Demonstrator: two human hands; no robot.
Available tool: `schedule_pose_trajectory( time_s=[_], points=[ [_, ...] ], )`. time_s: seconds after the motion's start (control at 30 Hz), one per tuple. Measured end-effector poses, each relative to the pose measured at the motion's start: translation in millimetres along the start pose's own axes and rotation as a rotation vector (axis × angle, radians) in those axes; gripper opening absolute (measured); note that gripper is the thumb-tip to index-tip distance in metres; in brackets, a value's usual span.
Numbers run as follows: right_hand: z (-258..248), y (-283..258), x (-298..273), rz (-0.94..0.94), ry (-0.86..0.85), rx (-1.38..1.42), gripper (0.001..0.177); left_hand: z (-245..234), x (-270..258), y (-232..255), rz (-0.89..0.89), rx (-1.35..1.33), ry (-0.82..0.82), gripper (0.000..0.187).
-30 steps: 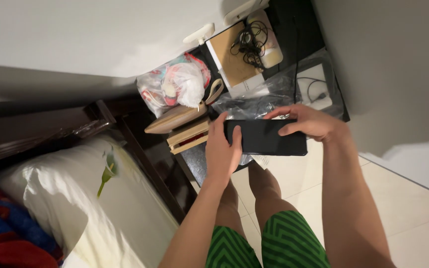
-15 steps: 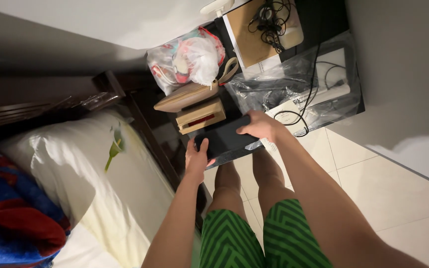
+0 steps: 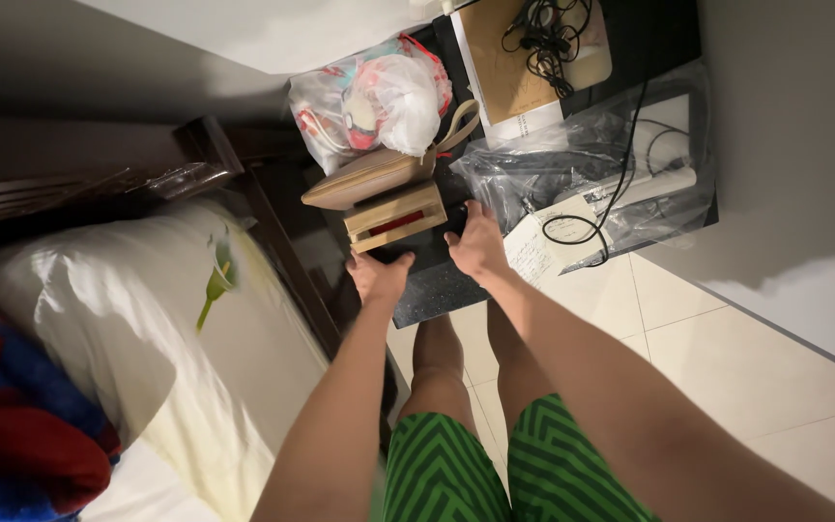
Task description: The recorder is tidying up and moving various objects between a bed and a bedside table.
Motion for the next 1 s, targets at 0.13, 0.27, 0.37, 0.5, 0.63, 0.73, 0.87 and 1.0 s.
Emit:
schedule_pose_trajectory(
  time_s=[0.13,0.27,0.37,0.5,0.63,0.73,0.87,1.0],
  points=[
    [-4,-7,-12,-0.142,0.156,-0.022,0.069,5,-11,5,0.132,0.019,0.022,0.114],
    [-11,-16,-19,-0.154,0.173,-0.024,0.065,8,-14,2,0.164,0.019,0.065,0.114],
    [-12,-18,-17,-0.121,0.146,-0.079,0.061,15,-10,-1,0.148,0.070,0.172,0.111],
    [-8,-11,-7,-0.167,0.164,-0.192,0.051,12,-9,5,0.052,0.110,0.120,0.105],
    [-27,-15,5,-0.131,0.068,-0.209,0.033,-5,-26,23,-0.005,0.272,0.054,0.104],
    [-60,-19,26,-0.092,-0.079,-0.306,0.020,8,-7,10,0.005,0.370,-0.016,0.103],
    [-157,-69,24,0.116,0.073,-0.148,0.023,-20,-40,47,-0.028,0.567,-0.290,0.109],
    [-222,-76,53,-0.148,0.459,-0.050,0.058,-33,-79,84,0.204,0.873,-0.451,0.099]
  ],
)
Point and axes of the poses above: each hand's wrist, its own x-axis towards the middle knuckle, its own z-axis out of the palm, y = z × x, the point moved 3 cm from there along x, towards the middle knuckle, and after that the axes turned 8 degrees about x, right-handed, at the moved point
